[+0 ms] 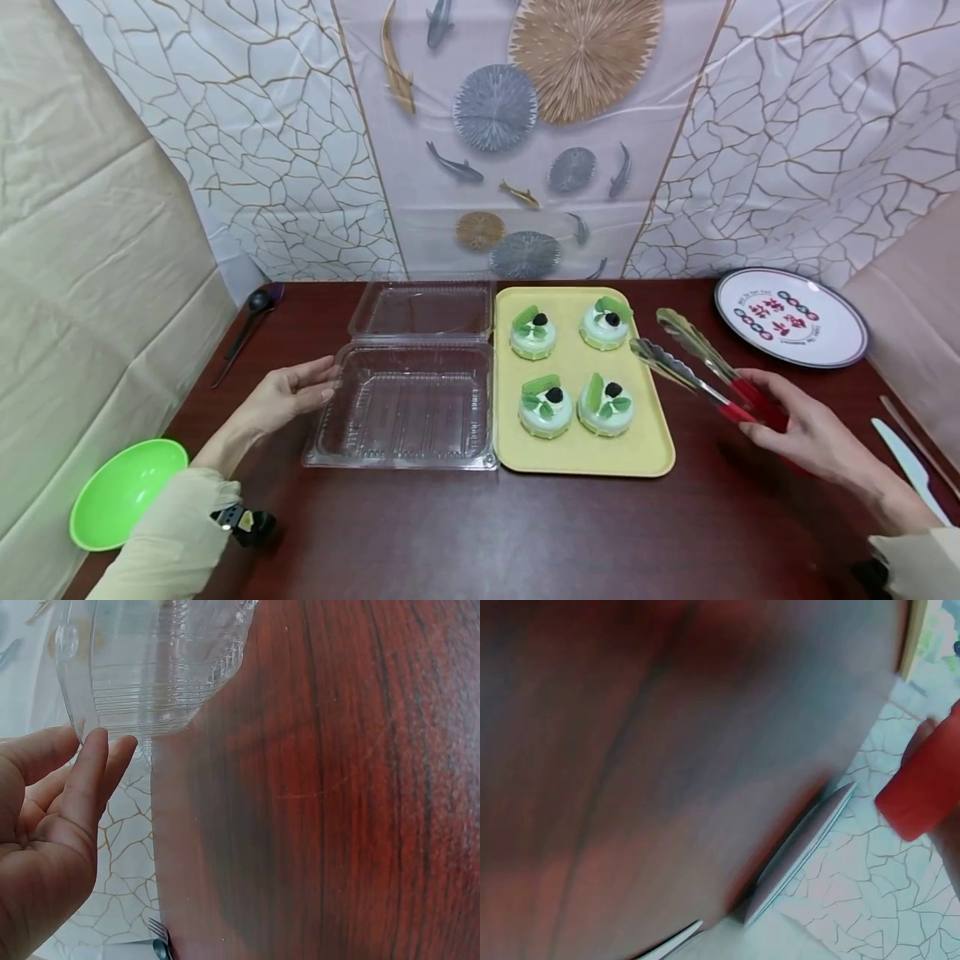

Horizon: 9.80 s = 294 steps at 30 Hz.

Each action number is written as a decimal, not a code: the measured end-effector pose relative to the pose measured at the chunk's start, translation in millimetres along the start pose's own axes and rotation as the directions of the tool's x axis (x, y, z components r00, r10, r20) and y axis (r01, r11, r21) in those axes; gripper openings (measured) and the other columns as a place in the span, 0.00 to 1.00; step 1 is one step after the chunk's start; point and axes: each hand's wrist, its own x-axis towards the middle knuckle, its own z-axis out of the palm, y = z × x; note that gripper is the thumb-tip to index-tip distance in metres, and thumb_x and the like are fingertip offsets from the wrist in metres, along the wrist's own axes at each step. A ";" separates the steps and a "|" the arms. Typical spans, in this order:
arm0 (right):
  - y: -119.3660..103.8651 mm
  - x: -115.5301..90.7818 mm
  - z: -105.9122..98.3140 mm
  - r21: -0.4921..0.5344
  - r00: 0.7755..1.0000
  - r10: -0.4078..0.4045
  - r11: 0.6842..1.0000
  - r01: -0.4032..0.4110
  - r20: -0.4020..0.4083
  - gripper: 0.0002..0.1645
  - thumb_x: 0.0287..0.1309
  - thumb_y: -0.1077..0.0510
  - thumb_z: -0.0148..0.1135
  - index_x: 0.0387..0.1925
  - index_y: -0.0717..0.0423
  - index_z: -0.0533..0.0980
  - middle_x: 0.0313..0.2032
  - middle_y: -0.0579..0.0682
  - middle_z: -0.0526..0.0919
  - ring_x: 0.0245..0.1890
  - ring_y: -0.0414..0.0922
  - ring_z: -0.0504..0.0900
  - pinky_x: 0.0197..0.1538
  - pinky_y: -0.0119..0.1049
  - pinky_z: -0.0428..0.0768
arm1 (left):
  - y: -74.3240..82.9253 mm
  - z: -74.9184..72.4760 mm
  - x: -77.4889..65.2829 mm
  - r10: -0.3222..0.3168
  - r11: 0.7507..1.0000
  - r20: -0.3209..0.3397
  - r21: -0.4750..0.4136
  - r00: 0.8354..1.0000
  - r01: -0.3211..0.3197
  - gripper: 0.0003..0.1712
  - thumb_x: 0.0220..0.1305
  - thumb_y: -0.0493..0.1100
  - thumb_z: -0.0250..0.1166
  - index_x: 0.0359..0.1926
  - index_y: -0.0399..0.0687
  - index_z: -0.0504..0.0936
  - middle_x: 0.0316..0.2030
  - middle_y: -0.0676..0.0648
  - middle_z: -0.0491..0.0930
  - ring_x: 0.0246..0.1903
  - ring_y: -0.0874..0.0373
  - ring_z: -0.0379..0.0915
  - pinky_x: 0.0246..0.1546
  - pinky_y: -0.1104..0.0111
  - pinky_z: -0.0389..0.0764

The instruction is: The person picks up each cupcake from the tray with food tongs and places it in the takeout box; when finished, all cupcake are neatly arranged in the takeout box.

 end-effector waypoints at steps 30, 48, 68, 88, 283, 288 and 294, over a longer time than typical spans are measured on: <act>-6.5 -9.8 4.7 -0.071 0.929 -0.311 0.941 0.331 0.202 0.43 0.36 0.68 0.78 0.59 0.54 0.74 0.42 0.36 0.75 0.35 0.29 0.68 0.30 0.18 0.63 | -1.2 0.8 -0.4 -0.001 1.000 -0.015 -0.003 1.000 0.001 0.37 0.69 0.32 0.56 0.72 0.23 0.49 0.67 0.20 0.56 0.46 0.81 0.74 0.45 0.83 0.78; -27.9 -6.6 -6.6 -0.157 0.975 -0.208 0.963 0.217 0.073 0.38 0.39 0.69 0.76 0.58 0.55 0.76 0.43 0.35 0.74 0.20 0.25 0.67 0.23 0.18 0.65 | -1.6 -2.2 0.4 -0.024 1.000 -0.010 0.012 1.000 0.024 0.38 0.70 0.35 0.58 0.73 0.27 0.50 0.68 0.24 0.57 0.47 0.82 0.74 0.45 0.82 0.79; -183.2 118.8 114.2 0.052 0.759 -0.497 0.848 0.527 0.421 0.30 0.50 0.60 0.67 0.58 0.60 0.77 0.42 0.48 0.82 0.36 0.42 0.76 0.40 0.31 0.77 | -0.8 -0.3 2.1 -0.043 0.999 -0.021 -0.027 0.999 0.043 0.38 0.70 0.33 0.57 0.73 0.26 0.49 0.69 0.24 0.56 0.47 0.81 0.74 0.46 0.82 0.78; -213.7 148.6 156.6 -0.005 0.693 -0.436 0.844 0.536 0.575 0.30 0.47 0.59 0.69 0.56 0.60 0.79 0.39 0.53 0.83 0.32 0.40 0.74 0.35 0.28 0.74 | 0.8 1.6 0.8 -0.048 0.998 -0.027 -0.032 0.998 0.047 0.38 0.70 0.32 0.56 0.73 0.26 0.49 0.68 0.23 0.57 0.46 0.81 0.74 0.45 0.82 0.78; -194.5 151.4 118.8 -0.190 0.845 -0.279 0.897 0.399 0.457 0.32 0.43 0.58 0.69 0.56 0.57 0.80 0.42 0.51 0.86 0.33 0.43 0.78 0.32 0.36 0.77 | -4.5 0.9 -0.7 -0.022 0.999 -0.032 -0.039 0.999 0.021 0.38 0.69 0.32 0.56 0.72 0.24 0.49 0.68 0.22 0.56 0.47 0.80 0.75 0.47 0.82 0.77; -158.9 137.6 88.8 -0.101 0.890 -0.378 0.905 0.414 0.256 0.32 0.46 0.60 0.73 0.57 0.62 0.78 0.47 0.57 0.86 0.42 0.49 0.84 0.43 0.44 0.82 | -4.4 1.6 0.2 -0.031 0.999 -0.033 -0.037 0.999 0.030 0.38 0.70 0.33 0.57 0.73 0.26 0.49 0.68 0.23 0.57 0.48 0.79 0.75 0.46 0.82 0.78; -87.1 102.2 39.2 -0.198 0.967 -0.251 0.951 0.235 -0.055 0.34 0.40 0.63 0.77 0.54 0.61 0.80 0.41 0.59 0.85 0.35 0.38 0.77 0.37 0.27 0.73 | -3.7 1.7 0.6 -0.036 0.999 -0.034 -0.040 0.999 0.035 0.38 0.70 0.33 0.56 0.73 0.26 0.49 0.68 0.24 0.57 0.47 0.79 0.75 0.46 0.82 0.78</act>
